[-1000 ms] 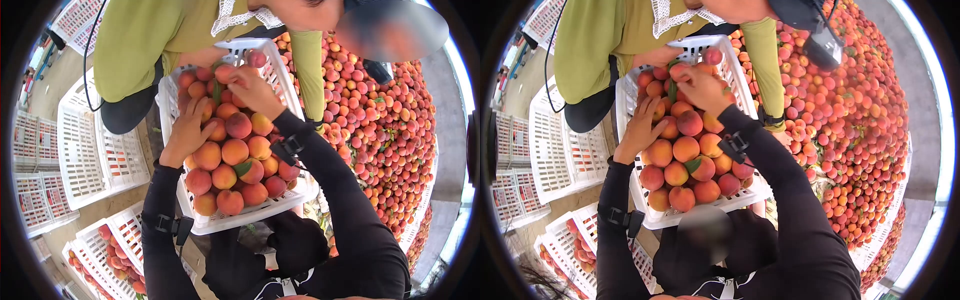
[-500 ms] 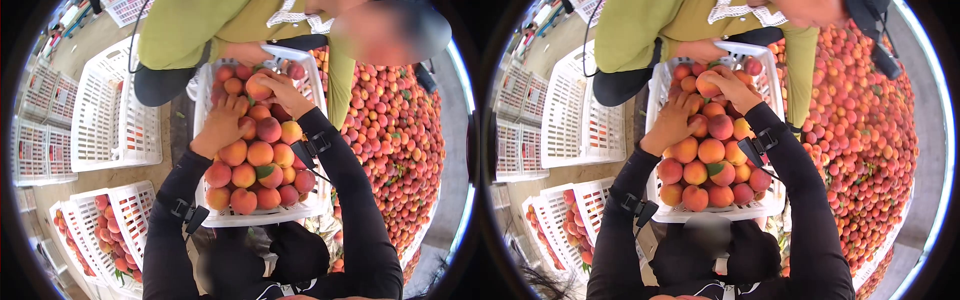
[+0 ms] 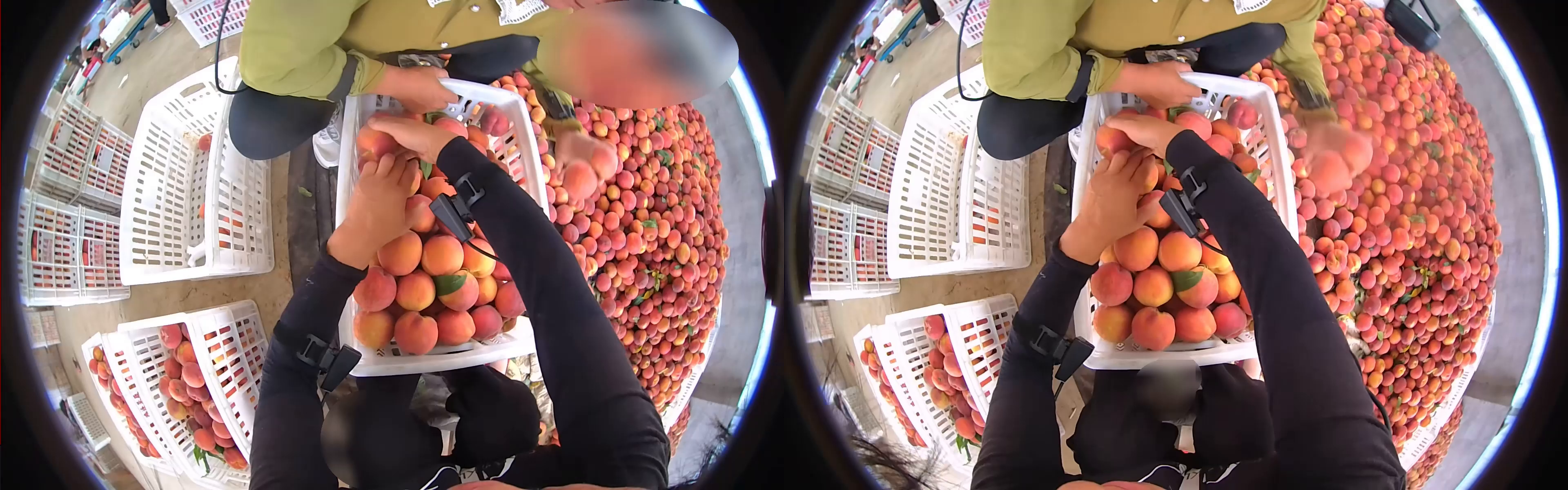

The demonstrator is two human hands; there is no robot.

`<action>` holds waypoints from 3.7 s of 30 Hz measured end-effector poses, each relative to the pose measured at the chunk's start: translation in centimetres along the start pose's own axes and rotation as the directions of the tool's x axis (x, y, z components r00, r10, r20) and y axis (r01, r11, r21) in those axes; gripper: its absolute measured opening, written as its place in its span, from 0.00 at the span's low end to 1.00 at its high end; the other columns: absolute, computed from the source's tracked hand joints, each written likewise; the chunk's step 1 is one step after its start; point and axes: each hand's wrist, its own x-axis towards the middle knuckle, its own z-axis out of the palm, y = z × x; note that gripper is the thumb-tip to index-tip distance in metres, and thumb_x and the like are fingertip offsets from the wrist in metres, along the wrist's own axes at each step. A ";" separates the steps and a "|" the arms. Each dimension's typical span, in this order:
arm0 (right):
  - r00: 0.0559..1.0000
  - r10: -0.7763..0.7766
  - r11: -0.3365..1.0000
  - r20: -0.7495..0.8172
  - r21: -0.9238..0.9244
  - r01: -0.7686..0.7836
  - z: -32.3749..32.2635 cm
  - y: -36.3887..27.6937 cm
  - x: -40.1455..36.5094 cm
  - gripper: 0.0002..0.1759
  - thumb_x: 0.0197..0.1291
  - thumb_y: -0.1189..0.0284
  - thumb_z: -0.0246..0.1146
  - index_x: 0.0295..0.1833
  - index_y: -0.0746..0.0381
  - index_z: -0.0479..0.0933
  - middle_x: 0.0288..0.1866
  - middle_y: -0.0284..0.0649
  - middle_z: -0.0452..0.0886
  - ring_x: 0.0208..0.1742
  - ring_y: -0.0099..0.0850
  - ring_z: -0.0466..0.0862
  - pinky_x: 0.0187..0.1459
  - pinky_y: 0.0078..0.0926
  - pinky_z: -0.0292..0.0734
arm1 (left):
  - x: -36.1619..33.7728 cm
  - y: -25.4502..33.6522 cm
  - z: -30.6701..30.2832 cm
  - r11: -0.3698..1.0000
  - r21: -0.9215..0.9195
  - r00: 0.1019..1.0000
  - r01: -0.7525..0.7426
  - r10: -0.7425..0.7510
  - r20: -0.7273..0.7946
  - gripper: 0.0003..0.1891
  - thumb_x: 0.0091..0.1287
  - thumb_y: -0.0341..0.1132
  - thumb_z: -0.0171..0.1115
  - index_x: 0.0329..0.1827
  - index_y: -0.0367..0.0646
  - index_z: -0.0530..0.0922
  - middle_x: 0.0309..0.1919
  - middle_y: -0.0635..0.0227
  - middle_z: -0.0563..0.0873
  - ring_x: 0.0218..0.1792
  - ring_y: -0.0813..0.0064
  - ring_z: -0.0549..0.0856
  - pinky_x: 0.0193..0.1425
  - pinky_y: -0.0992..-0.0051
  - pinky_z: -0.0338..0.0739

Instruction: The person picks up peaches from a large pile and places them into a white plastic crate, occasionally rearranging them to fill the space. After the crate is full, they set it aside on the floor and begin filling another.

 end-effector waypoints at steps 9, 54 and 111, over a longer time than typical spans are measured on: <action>0.794 -0.570 0.486 0.212 -0.692 0.534 -0.4 5.5 2.7 0.25 0.75 0.56 0.47 0.63 0.62 0.75 0.63 0.56 0.78 0.59 0.48 0.81 0.59 0.40 0.74 | -0.5 -6.5 -0.6 0.970 -0.183 0.923 0.160 -0.213 -0.320 0.23 0.64 0.26 0.54 0.63 0.43 0.76 0.58 0.56 0.83 0.59 0.54 0.79 0.69 0.52 0.67; 0.679 -0.733 0.062 -0.047 -0.998 -0.002 1.0 8.9 -13.1 0.13 0.68 0.66 0.58 0.53 0.61 0.78 0.49 0.43 0.80 0.56 0.41 0.78 0.60 0.42 0.70 | -0.4 -2.3 3.2 0.957 0.258 0.990 0.131 -0.115 -0.077 0.29 0.64 0.52 0.65 0.63 0.45 0.77 0.67 0.49 0.74 0.71 0.43 0.67 0.74 0.49 0.62; 0.603 -0.779 0.395 -0.175 -0.883 0.254 0.5 3.4 -10.6 0.19 0.74 0.62 0.50 0.61 0.62 0.74 0.57 0.54 0.80 0.56 0.52 0.81 0.52 0.49 0.78 | -0.6 -2.0 3.7 0.951 0.287 0.993 0.112 -0.097 -0.067 0.32 0.57 0.45 0.72 0.65 0.44 0.76 0.65 0.51 0.75 0.66 0.45 0.71 0.72 0.51 0.66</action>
